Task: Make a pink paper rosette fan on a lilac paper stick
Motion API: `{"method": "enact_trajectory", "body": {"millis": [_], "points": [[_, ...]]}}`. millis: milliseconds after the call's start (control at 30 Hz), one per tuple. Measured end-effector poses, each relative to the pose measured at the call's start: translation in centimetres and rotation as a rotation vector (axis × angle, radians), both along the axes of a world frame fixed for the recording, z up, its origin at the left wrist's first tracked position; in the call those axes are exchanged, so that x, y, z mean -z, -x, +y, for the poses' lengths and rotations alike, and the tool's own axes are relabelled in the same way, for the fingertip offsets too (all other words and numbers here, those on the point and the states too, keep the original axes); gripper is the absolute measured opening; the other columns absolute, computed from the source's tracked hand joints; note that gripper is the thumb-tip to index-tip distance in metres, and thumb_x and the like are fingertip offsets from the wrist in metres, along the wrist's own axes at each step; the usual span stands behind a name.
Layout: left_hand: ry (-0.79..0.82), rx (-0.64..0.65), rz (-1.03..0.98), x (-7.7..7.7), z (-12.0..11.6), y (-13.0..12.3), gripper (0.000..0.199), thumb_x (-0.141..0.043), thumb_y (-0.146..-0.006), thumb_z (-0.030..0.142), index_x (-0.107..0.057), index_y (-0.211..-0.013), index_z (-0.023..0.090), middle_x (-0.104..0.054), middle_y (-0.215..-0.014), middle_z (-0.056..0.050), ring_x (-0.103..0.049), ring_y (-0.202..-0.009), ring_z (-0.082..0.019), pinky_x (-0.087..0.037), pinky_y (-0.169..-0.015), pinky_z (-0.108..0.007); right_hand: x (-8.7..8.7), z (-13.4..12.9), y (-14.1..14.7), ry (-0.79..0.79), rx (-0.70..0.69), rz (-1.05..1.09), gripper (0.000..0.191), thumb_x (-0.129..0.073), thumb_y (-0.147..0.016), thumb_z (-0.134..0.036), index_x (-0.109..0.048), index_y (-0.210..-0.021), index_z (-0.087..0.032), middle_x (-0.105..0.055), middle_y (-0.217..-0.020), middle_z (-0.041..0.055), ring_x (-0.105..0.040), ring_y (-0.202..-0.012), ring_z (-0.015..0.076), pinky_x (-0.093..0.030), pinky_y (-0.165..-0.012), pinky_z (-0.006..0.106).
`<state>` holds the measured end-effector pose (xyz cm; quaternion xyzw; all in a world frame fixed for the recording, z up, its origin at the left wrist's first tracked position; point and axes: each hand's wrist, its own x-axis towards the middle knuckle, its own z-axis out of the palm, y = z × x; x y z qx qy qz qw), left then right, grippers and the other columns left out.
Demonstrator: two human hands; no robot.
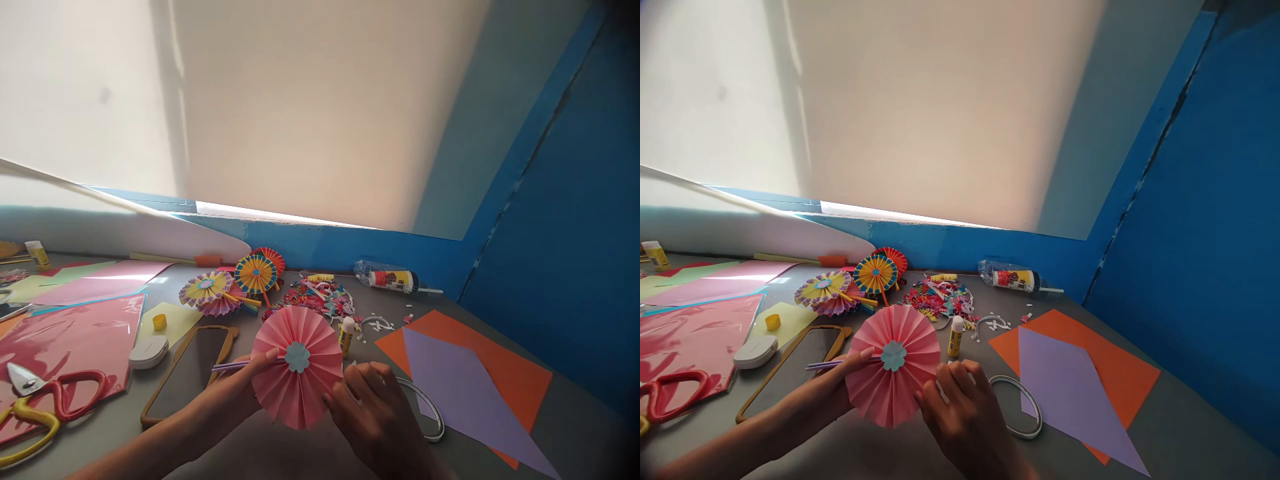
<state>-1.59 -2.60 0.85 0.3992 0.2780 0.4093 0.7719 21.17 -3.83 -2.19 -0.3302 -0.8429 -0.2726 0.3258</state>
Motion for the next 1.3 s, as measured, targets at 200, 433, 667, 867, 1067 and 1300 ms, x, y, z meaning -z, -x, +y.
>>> {"method": "enact_trajectory", "body": {"millis": [200, 433, 667, 867, 1067, 1300], "points": [[-0.119, -0.196, 0.050, 0.1, 1.1, 0.8, 0.039, -0.062, -0.084, 0.038, -0.062, -0.116, 0.017, -0.069, -0.113, -0.011, -0.063, -0.107, -0.027, -0.047, -0.096, -0.039, -0.3, 0.8, -1.0, -0.037, 0.026, 0.094, 0.022, -0.044, -0.087, -0.001, -0.058, -0.080, -0.016, -0.050, -0.072, 0.0040, -0.040, -0.070, 0.0176, -0.031, -0.068, 0.032], [-0.338, -0.101, 0.393, 0.6, 2.3, 1.7, 0.043, -0.054, -0.088, 0.047, -0.061, -0.112, 0.013, -0.071, -0.104, -0.010, -0.068, -0.094, -0.023, -0.055, -0.081, -0.031, -1.4, 2.6, -3.3, -0.031, 0.183, 0.025, 0.028, -0.039, -0.088, 0.001, -0.057, -0.074, -0.017, -0.045, -0.069, 0.0033, -0.037, -0.067, 0.0171, -0.030, -0.065, 0.031], [-0.349, -0.051, 0.687, 2.6, 2.6, 1.2, 0.053, -0.036, -0.086, 0.065, -0.053, -0.099, 0.016, -0.064, -0.049, 0.000, -0.065, -0.044, -0.018, -0.049, -0.039, -0.022, -0.6, 3.8, -3.8, 0.087, 0.028, -0.217, 0.015, -0.053, -0.090, -0.013, -0.058, -0.077, -0.019, -0.051, -0.075, 0.0020, -0.045, -0.071, 0.0169, -0.033, -0.067, 0.029], [-0.483, -0.065, 0.908, 2.2, 2.5, 2.1, 0.055, -0.037, -0.085, 0.065, -0.048, -0.059, 0.018, -0.057, -0.040, 0.001, -0.053, -0.034, -0.013, -0.039, -0.037, -0.018, -0.5, 4.1, -3.6, 0.159, 0.037, -0.209, 0.025, -0.049, -0.096, -0.027, -0.059, -0.075, -0.018, -0.056, -0.078, 0.0036, -0.051, -0.073, 0.0174, -0.035, -0.067, 0.030], [-0.726, -0.194, 1.091, 2.1, 3.1, 3.5, 0.047, -0.039, -0.089, 0.055, -0.057, -0.065, 0.018, -0.050, -0.035, 0.004, -0.049, -0.032, -0.013, -0.037, -0.040, -0.019, -0.4, 3.8, -3.4, 0.240, 0.009, -0.164, 0.026, -0.045, -0.097, -0.030, -0.060, -0.080, -0.018, -0.061, -0.085, 0.0059, -0.056, -0.080, 0.0193, -0.040, -0.071, 0.033], [-0.785, -0.290, 0.943, 1.9, 4.0, 3.6, 0.035, -0.028, -0.094, 0.041, -0.054, -0.100, 0.019, -0.062, -0.073, -0.001, -0.056, -0.048, -0.011, -0.042, -0.045, -0.019, 0.4, 2.4, -0.9, 0.352, -0.115, -0.100, 0.030, -0.036, -0.100, -0.029, -0.062, -0.106, -0.016, -0.067, -0.106, 0.0107, -0.062, -0.098, 0.0201, -0.051, -0.083, 0.035]]}}
